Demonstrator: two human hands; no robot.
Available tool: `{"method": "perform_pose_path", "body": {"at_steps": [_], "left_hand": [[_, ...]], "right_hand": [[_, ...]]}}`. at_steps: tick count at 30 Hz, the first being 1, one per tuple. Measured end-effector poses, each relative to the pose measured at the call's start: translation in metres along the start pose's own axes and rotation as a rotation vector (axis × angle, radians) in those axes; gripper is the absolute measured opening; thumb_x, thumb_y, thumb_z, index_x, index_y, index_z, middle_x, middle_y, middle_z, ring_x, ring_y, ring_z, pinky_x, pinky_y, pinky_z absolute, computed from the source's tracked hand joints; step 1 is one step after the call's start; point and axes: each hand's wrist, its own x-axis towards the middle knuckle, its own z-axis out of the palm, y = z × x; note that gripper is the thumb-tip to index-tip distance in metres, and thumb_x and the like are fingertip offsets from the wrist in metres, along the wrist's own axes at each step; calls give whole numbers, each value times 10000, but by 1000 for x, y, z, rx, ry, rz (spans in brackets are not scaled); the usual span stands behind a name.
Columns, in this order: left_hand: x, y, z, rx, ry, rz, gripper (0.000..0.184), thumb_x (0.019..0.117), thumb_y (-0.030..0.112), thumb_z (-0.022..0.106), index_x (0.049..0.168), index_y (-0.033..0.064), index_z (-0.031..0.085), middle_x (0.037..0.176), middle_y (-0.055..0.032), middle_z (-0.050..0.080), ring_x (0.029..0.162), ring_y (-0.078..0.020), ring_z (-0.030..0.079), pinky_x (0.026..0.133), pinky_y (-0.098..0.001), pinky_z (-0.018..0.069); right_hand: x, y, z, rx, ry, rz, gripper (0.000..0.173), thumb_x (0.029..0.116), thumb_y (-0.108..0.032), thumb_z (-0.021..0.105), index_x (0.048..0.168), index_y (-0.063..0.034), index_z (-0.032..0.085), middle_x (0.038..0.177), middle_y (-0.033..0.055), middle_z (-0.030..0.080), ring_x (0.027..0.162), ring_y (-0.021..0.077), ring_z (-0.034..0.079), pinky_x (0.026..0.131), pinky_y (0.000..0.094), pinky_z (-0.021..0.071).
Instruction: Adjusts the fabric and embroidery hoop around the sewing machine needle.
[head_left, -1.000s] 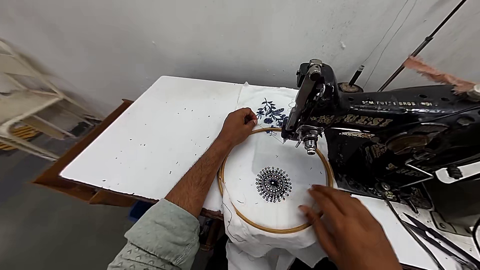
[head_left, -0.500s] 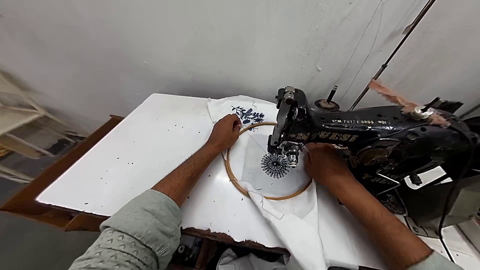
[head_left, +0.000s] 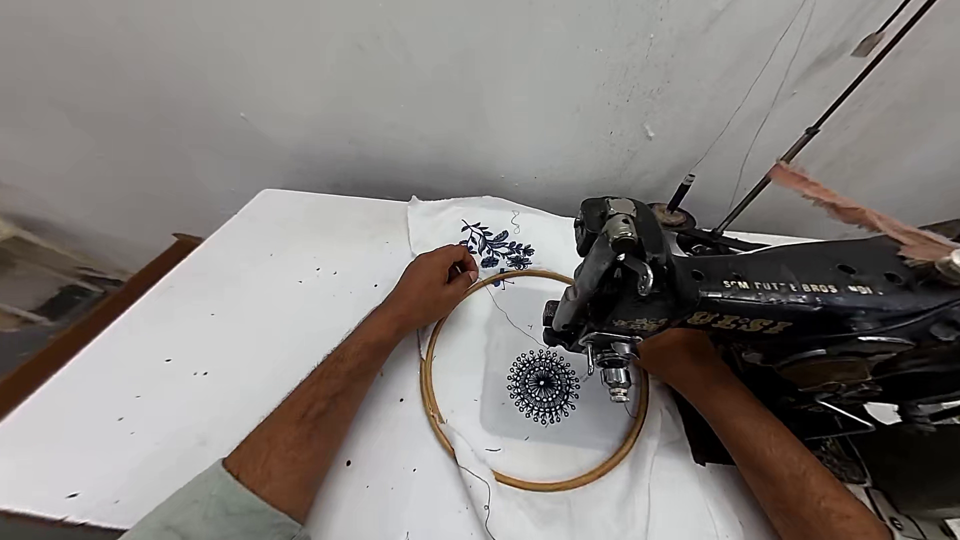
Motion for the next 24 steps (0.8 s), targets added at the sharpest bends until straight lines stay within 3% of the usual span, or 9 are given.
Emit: {"method": "perform_pose_path", "body": {"at_steps": [2, 4, 8, 10, 12, 14, 16, 20, 24], "left_hand": [[-2, 3, 4, 0, 100, 58, 123, 1016, 139, 617, 1019, 37, 685, 959, -87, 644, 790, -168, 638, 702, -363, 549], [-5, 9, 7, -71, 226, 113, 152, 1011, 150, 598, 1045, 32, 688, 1013, -88, 661, 899, -157, 665, 790, -348, 568], [-14, 39, 5, -753, 314, 63, 85, 1054, 44, 461, 1066, 29, 544, 1058, -69, 712, 977, -146, 721, 931, -342, 592], [-20, 58, 4, -1148, 317, -40, 170, 1101, 73, 340, 1027, 91, 492, 982, -71, 717, 899, -196, 751, 892, -390, 620], [-23, 68, 7, -1290, 279, -101, 244, 1113, 136, 308, 983, 149, 514, 840, -3, 655, 719, -131, 682, 735, -334, 624], [-19, 68, 14, -1170, 160, -122, 193, 1094, 111, 377, 977, 133, 530, 758, 23, 595, 547, -36, 538, 509, -179, 492], [-14, 63, 21, -872, 1, -49, 84, 1057, 69, 486, 1027, 71, 565, 764, 8, 617, 522, -13, 501, 453, -142, 394], [-14, 46, 24, -376, -145, 243, 122, 1008, 125, 597, 1036, 49, 688, 852, 13, 655, 640, -26, 547, 584, -188, 462], [-22, 32, 22, 147, -210, 450, 203, 1007, 290, 597, 1048, 187, 767, 990, 45, 669, 924, -73, 643, 823, -305, 562]], "right_hand": [[0, 10, 12, 44, 166, -96, 171, 917, -128, 738, 974, 31, 716, 957, 278, 693, 944, 451, 681, 770, 651, 500], [-3, 10, 14, 64, 214, -127, 145, 877, -72, 748, 925, 55, 698, 890, 281, 678, 865, 450, 677, 707, 637, 491], [-10, 2, 5, 1, 174, -112, 148, 881, -39, 747, 875, 95, 684, 830, 303, 667, 783, 471, 675, 655, 618, 492], [-9, 5, 8, 46, 239, -166, 129, 853, -40, 742, 865, 71, 679, 822, 281, 663, 771, 445, 673, 641, 608, 488], [-7, 5, 9, 77, 264, -210, 107, 842, -40, 725, 860, 56, 682, 813, 256, 663, 766, 420, 671, 639, 595, 483], [-8, 5, 10, 90, 283, -252, 106, 848, -51, 706, 858, 53, 684, 815, 249, 664, 772, 412, 672, 644, 591, 482], [-8, 6, 13, 92, 317, -293, 110, 833, -50, 693, 864, 56, 686, 827, 254, 669, 789, 421, 678, 653, 597, 490], [-5, 10, 17, 71, 277, -269, 121, 876, -61, 694, 919, 52, 696, 884, 266, 681, 863, 429, 687, 707, 605, 504], [-5, 7, 8, 8, 133, -100, 122, 913, -52, 733, 933, 63, 697, 920, 280, 683, 914, 431, 681, 763, 605, 503]]}}
